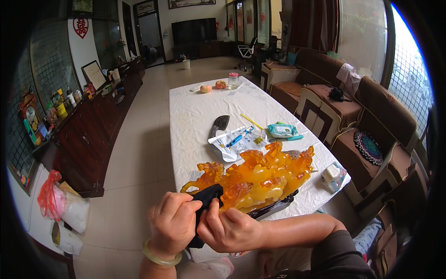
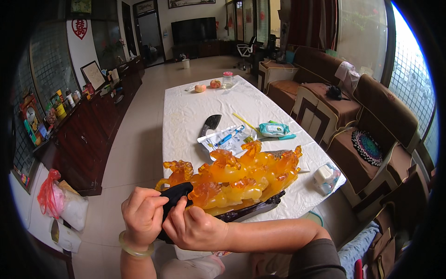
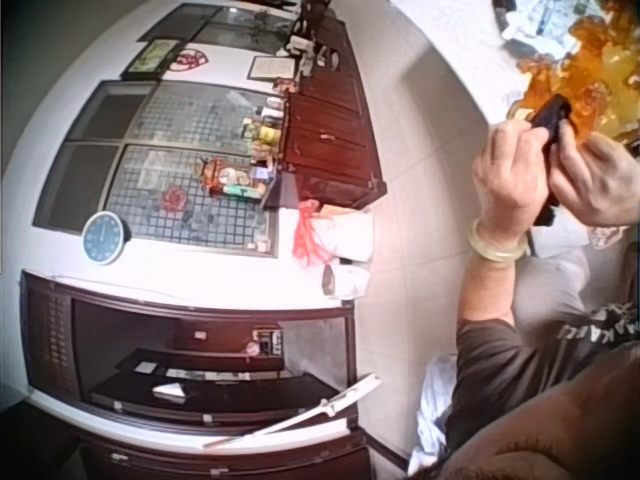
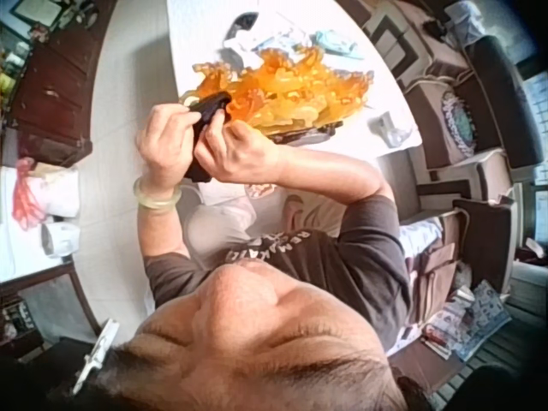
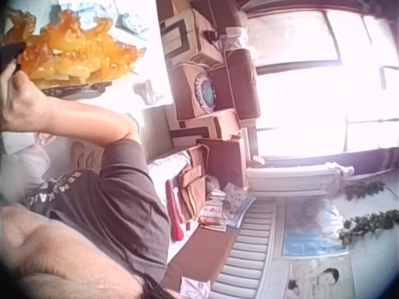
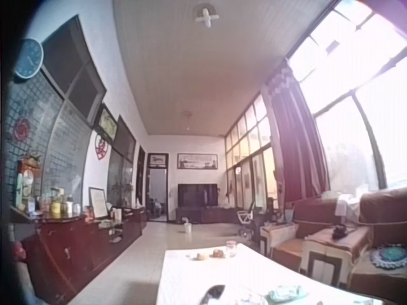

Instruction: The person wipes the surface of a large amber-colored decorative object on a table using a black cloth. They methodically clean different sections of the object, including the base and the top, throughout the video.

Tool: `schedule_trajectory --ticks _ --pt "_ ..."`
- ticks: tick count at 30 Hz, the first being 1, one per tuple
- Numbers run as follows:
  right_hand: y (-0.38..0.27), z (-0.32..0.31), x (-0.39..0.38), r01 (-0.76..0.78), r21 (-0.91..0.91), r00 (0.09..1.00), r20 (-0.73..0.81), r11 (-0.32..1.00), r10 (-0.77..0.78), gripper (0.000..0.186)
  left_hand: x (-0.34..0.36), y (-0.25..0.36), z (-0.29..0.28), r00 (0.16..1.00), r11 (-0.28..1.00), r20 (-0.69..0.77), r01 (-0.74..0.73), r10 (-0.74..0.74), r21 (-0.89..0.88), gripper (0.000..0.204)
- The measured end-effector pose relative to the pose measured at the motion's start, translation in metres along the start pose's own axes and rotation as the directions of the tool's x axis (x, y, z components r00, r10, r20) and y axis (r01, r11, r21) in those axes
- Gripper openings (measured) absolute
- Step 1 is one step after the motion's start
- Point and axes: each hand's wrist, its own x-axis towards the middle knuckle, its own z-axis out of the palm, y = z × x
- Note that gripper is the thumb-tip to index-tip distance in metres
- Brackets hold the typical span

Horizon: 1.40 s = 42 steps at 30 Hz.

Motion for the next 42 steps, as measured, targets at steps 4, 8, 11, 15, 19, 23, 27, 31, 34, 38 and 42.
schedule_trajectory --ticks 4,8,11,15,19,23,27,31,34,38,42 --pt "-0.002 0.0 -0.001 0.015 -0.046 1.0 0.027 0.999 -0.014 0.013 -0.004 0.0 0.005 0.998 0.998 0.051 0.029 -0.026 -0.048 0.019" --pt "-0.002 -0.006 0.003 0.007 -0.072 0.994 0.105 0.997 0.0 0.013 -0.001 0.002 0.006 0.994 0.996 0.11 0.024 -0.015 -0.085 0.015" --pt "-0.004 -0.004 0.002 -0.003 -0.063 0.996 0.09 0.998 0.008 0.013 0.003 0.002 0.005 0.99 0.997 0.139 0.021 -0.01 -0.077 0.013" --pt "-0.004 0.002 -0.006 -0.033 -0.044 0.999 0.035 0.998 0.034 0.014 0.004 -0.002 0.008 0.994 0.996 0.106 0.021 -0.011 -0.088 0.013" --pt "0.0 0.004 -0.008 -0.026 -0.005 1.0 -0.008 1.0 0.026 0.014 0.003 0.003 0.005 0.999 0.998 0.032 0.022 -0.02 -0.053 0.019" --pt "0.007 0.008 -0.008 -0.005 0.04 0.999 -0.05 0.999 0.007 0.014 0.002 0.003 0.002 0.999 0.998 0.007 -0.046 0.045 0.042 0.017" --pt "0.01 0.01 -0.015 0.002 0.083 0.995 -0.096 0.997 0.006 0.013 -0.001 0.004 0.005 0.996 0.994 -0.011 -0.086 0.087 0.07 0.019" --pt "0.011 0.012 -0.016 0.004 0.101 0.992 -0.126 0.995 0.009 0.012 0.0 0.005 0.003 0.996 0.993 -0.016 -0.089 0.09 0.074 0.02" --pt "0.013 0.014 -0.015 0.007 0.105 0.988 -0.155 0.994 0.01 0.014 0.0 0.005 0.003 0.995 0.991 -0.016 -0.101 0.103 0.086 0.021" --pt "0.014 0.011 -0.015 -0.002 0.131 0.985 -0.171 0.991 0.025 0.016 0.0 0.006 -0.001 0.993 0.992 -0.049 -0.103 0.107 0.072 0.019" --pt "0.018 0.006 -0.011 0.013 0.16 0.979 -0.201 0.987 0.02 0.015 0.003 0.005 -0.007 0.995 0.995 -0.068 -0.065 0.069 0.071 0.021"
